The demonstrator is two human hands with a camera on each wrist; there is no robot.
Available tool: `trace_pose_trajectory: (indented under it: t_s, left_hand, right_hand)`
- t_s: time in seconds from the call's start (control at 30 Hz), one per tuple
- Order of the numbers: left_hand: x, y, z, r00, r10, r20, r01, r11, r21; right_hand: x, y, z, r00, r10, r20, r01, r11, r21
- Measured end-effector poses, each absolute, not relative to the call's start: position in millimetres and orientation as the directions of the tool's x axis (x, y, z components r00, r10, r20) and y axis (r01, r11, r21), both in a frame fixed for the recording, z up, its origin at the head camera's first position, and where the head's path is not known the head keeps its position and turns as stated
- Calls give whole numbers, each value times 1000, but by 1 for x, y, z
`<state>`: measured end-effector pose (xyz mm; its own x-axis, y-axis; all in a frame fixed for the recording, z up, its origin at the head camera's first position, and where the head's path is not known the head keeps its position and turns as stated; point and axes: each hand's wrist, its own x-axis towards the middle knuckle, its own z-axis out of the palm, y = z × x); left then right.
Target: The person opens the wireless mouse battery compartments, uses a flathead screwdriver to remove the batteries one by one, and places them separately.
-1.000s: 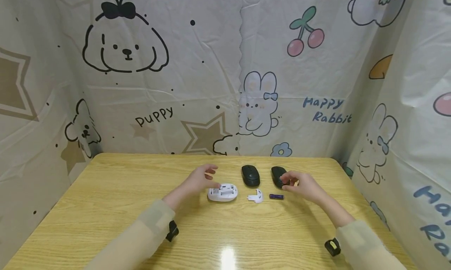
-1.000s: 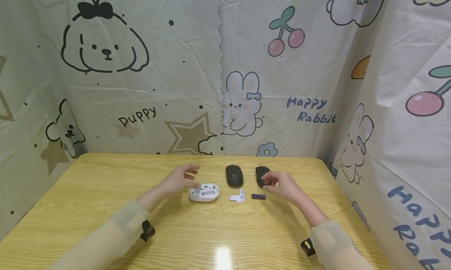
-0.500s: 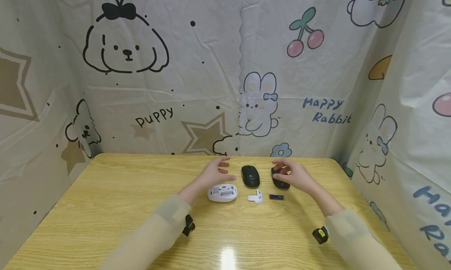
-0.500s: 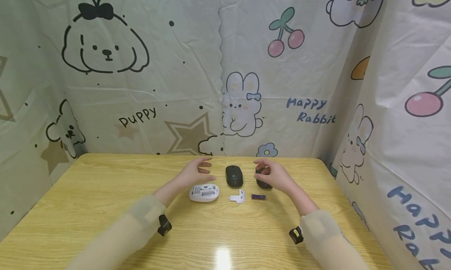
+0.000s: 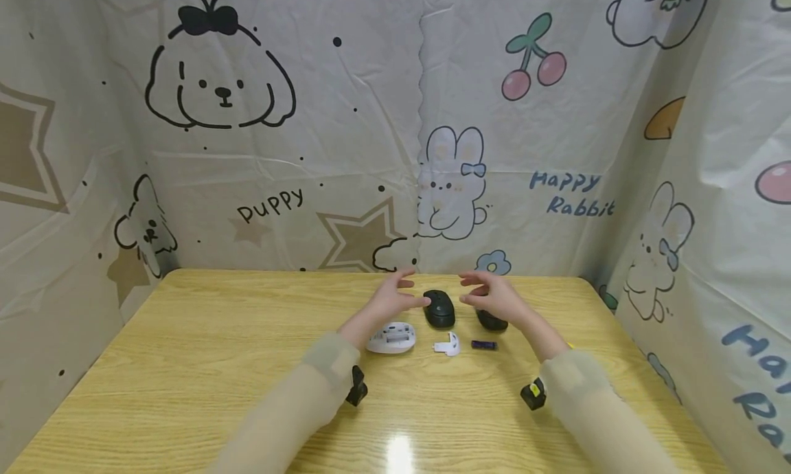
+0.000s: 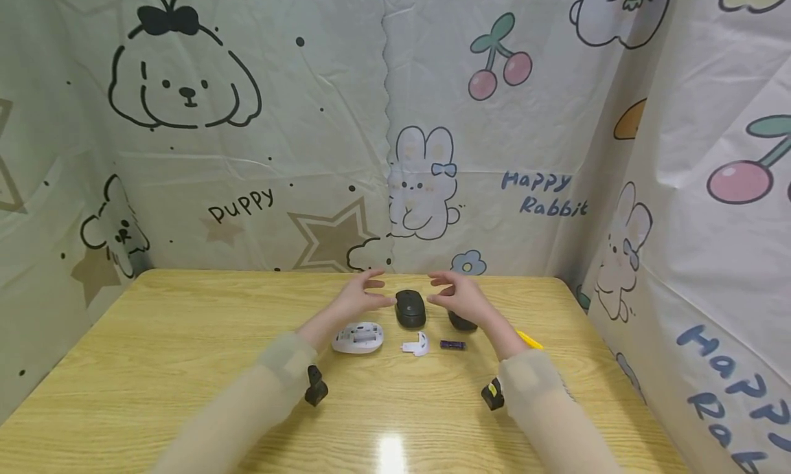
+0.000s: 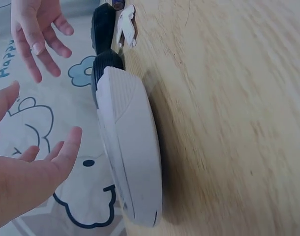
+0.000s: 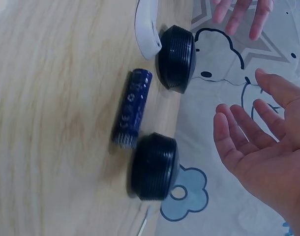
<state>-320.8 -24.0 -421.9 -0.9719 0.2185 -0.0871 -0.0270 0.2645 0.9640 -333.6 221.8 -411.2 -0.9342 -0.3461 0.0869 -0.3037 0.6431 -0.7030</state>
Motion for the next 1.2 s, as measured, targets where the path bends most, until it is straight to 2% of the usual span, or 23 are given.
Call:
trace_pose_trajectory:
  t_s: [0.53,0.8,1.2]
  left_hand:
    - [-333,-1,-437,-971,183,-156,-114,225,968]
    - [-336,6,-443,-974,171,-147,-83,333,939]
    - [-340,12,-448,-975,173,-140,-64,387,920]
  right_hand:
    - [-353,208,-442,-945,-328,12,-201,548,-812]
    - [-357,204,-448,-943,-326,-63,-141,565,-813]
    - [-360,201,-454,-941,-324,-94,-120,582,-805]
